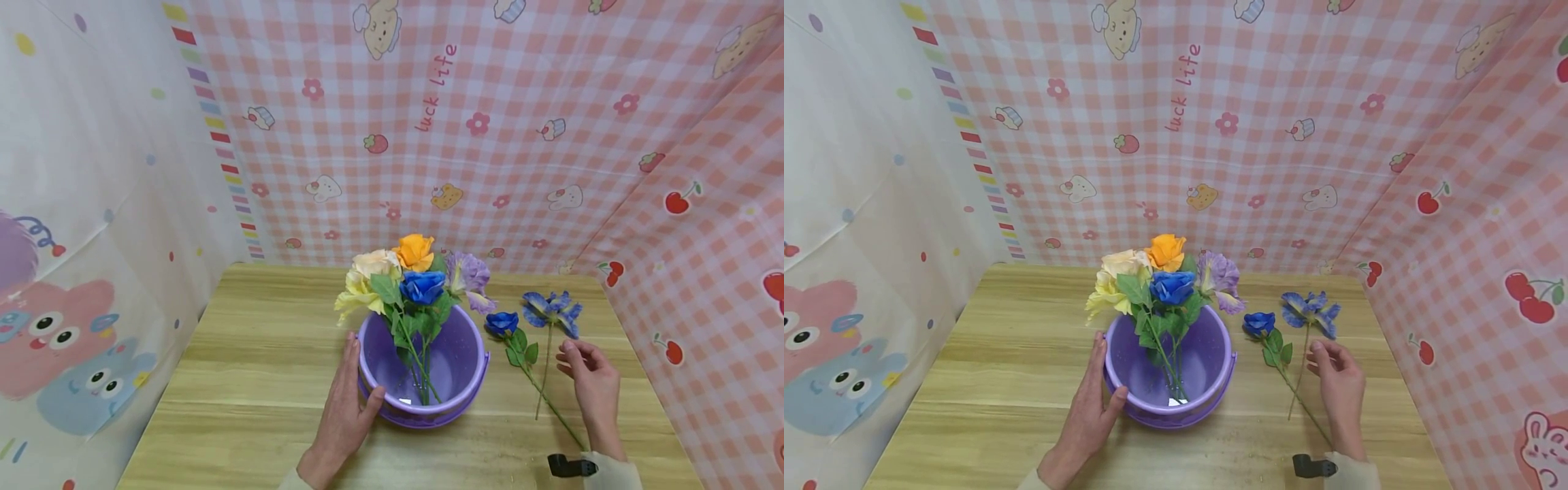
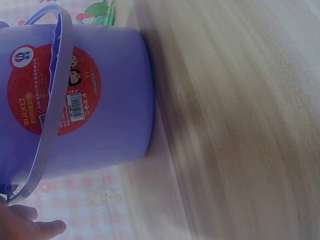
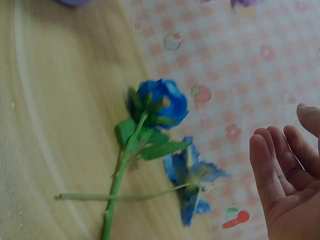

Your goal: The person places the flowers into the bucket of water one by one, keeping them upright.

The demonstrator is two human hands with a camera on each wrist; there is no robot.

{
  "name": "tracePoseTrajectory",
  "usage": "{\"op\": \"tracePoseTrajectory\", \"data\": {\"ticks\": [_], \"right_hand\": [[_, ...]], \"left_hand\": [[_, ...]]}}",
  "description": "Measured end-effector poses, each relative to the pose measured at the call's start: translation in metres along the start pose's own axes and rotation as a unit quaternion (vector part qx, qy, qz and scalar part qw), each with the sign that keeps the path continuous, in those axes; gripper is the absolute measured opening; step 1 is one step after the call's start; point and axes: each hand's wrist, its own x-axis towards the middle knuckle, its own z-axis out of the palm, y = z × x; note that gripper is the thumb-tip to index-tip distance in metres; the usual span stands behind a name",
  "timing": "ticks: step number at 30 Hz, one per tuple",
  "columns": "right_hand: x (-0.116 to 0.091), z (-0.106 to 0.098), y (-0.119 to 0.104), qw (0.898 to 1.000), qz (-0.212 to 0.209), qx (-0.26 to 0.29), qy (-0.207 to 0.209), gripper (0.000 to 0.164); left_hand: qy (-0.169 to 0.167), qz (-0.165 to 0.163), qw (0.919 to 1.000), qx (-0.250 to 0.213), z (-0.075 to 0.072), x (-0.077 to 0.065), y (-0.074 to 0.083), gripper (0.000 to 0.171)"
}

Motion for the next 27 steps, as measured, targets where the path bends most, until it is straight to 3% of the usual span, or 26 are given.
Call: {"op": "tracePoseTrajectory", "data": {"ticks": [6,16,27], "right_hand": [[0.013,-0.003,0.013,0.999,0.037,-0.010,0.000,0.027],[0.031,-0.007,0.029,0.996,0.060,-0.057,-0.018,0.031],[0.048,-0.011,0.044,0.985,0.103,-0.116,-0.076,0.041]], "left_hand": [[0.000,0.000,1.0000,0.001,0.000,0.000,0.000,0.081],[0.005,0.004,1.0000,0.003,0.001,0.000,-0.001,0.081],[0.005,0.007,1.0000,0.000,0.001,0.001,-0.001,0.082]]}}
